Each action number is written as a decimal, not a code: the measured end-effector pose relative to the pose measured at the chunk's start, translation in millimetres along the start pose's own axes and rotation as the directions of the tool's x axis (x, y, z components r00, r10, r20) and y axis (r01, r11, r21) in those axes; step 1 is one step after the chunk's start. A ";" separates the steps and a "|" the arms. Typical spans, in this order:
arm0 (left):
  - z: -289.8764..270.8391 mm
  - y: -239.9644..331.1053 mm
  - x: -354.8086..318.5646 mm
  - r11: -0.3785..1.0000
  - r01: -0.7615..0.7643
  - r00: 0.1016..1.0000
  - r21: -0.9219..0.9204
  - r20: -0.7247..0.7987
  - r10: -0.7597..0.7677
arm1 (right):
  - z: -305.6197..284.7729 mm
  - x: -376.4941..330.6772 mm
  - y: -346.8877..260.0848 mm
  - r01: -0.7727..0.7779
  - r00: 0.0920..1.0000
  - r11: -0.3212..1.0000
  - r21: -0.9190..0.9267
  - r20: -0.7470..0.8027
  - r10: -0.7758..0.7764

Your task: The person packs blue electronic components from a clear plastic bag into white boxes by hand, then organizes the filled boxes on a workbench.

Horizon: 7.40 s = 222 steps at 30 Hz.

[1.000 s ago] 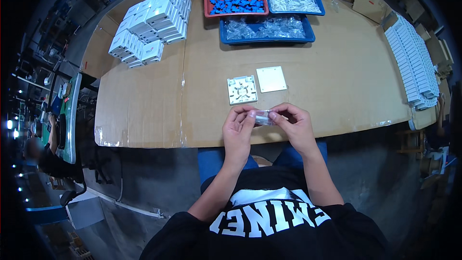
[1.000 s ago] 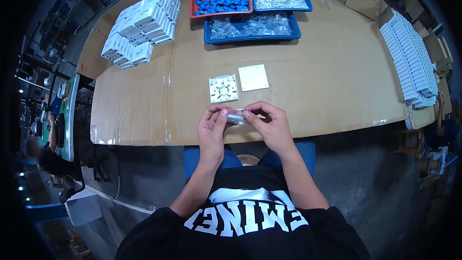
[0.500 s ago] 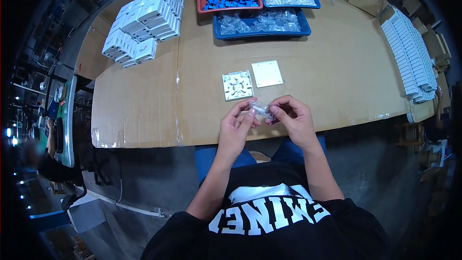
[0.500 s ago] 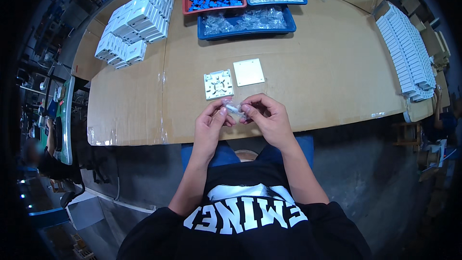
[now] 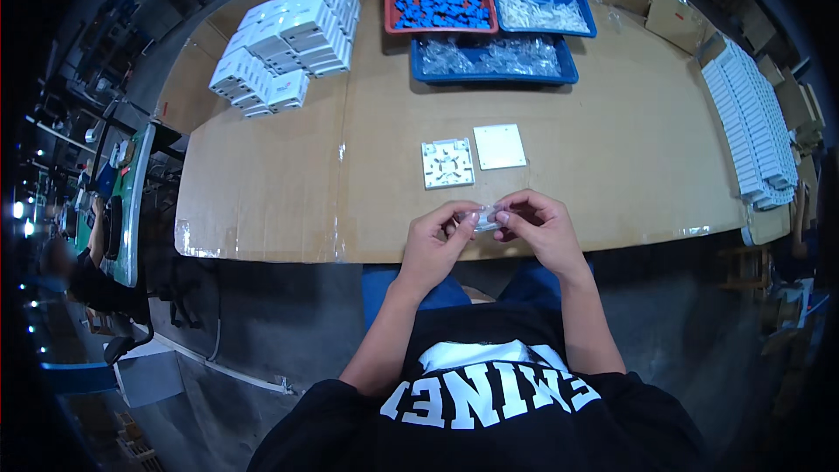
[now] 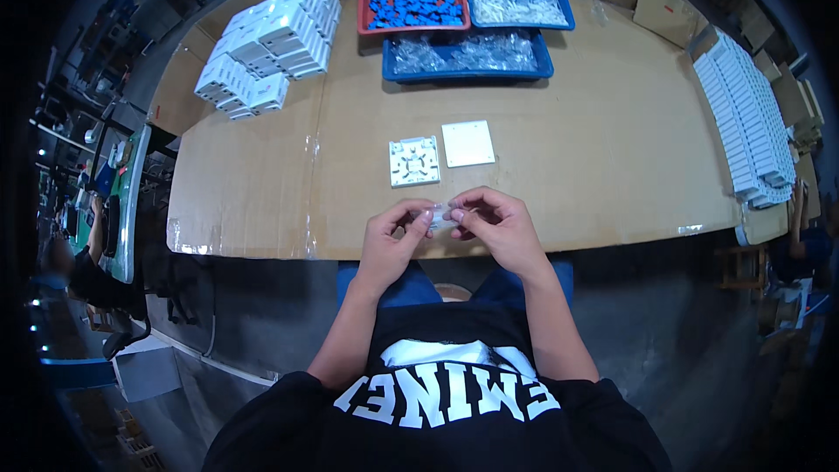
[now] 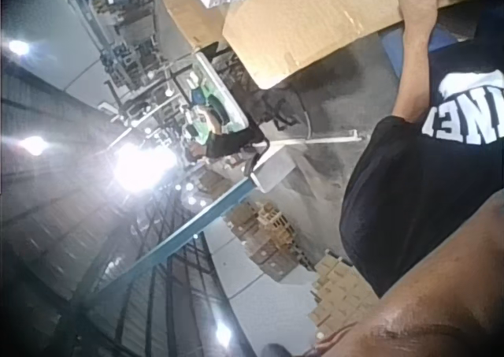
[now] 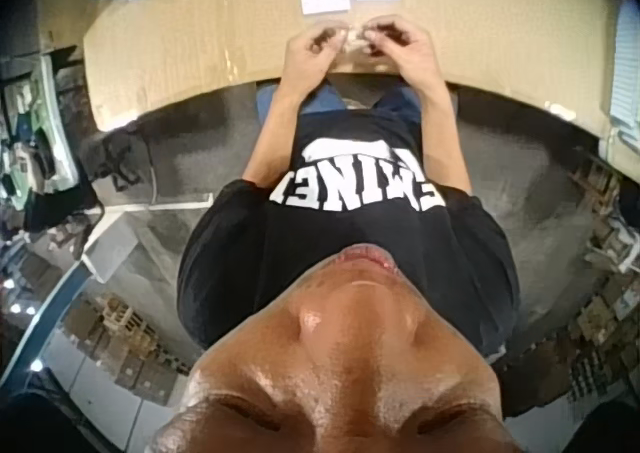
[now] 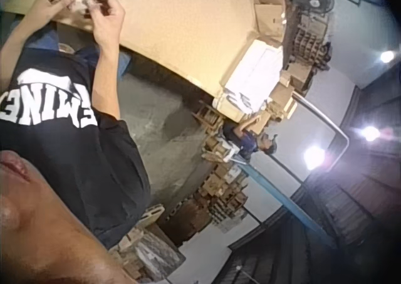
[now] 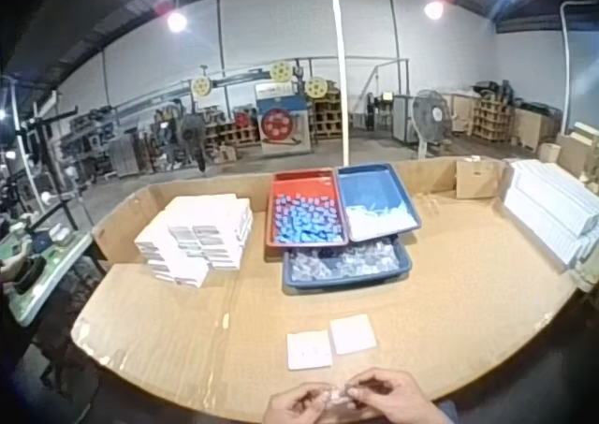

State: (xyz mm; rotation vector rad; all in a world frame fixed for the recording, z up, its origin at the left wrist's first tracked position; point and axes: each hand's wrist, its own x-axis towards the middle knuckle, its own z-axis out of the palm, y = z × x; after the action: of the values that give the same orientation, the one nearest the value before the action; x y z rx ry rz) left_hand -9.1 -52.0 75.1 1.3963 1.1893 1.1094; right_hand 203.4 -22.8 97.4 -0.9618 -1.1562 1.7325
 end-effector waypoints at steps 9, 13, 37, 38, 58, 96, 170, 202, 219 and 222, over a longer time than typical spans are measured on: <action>-41.8 -2.8 50.5 0.911 0.280 0.957 -0.304 0.167 -0.238 | -2.9 61.7 -4.8 0.193 0.981 0.903 -0.385 0.091 -0.171; -58.4 -9.8 67.3 0.988 0.152 0.985 0.032 0.080 -0.154 | -6.5 91.1 3.2 0.323 0.946 0.842 -0.431 0.159 -0.281; -60.6 -56.7 86.8 0.702 -0.277 0.929 0.657 -0.005 0.371 | -9.5 122.9 12.7 0.542 0.825 0.229 -0.808 0.462 -0.325; -58.7 -55.2 88.5 0.720 -0.249 0.932 0.648 -0.042 0.360 | -11.1 125.4 12.6 0.537 0.831 0.241 -0.808 0.459 -0.314; -59.4 -56.0 83.4 0.644 -0.350 0.889 0.681 0.025 0.457 | 3.0 139.9 16.5 0.440 0.833 -0.014 -0.898 0.414 -0.369; -73.7 -54.3 85.2 0.583 -0.483 0.858 0.653 0.221 0.464 | 5.9 143.4 -3.8 0.549 0.824 -0.207 -0.810 0.566 -0.028; -56.2 -43.8 39.9 0.714 -0.224 0.967 0.663 0.061 0.247 | 1.6 87.5 13.0 0.184 0.949 0.983 -0.012 -0.258 -0.181; -62.8 -44.4 47.5 0.752 -0.161 0.980 0.639 0.010 0.201 | 37.3 113.5 14.8 0.528 0.770 -0.097 -0.844 0.524 -0.365; -53.5 -41.0 38.4 0.517 -0.449 0.886 0.728 0.290 0.361 | 2.9 46.3 20.7 0.330 0.907 0.127 -0.935 0.277 -0.316; -39.8 -44.2 38.6 0.469 -0.463 0.880 0.752 0.326 0.346 | 12.0 45.3 17.8 0.304 0.913 -0.012 -0.953 0.294 -0.283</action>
State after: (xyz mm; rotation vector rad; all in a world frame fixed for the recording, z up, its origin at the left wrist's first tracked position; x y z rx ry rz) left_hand -49.3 -6.5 38.4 2.5627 1.3784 0.7282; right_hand 171.9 10.6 77.3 -1.2706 -2.4835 0.2515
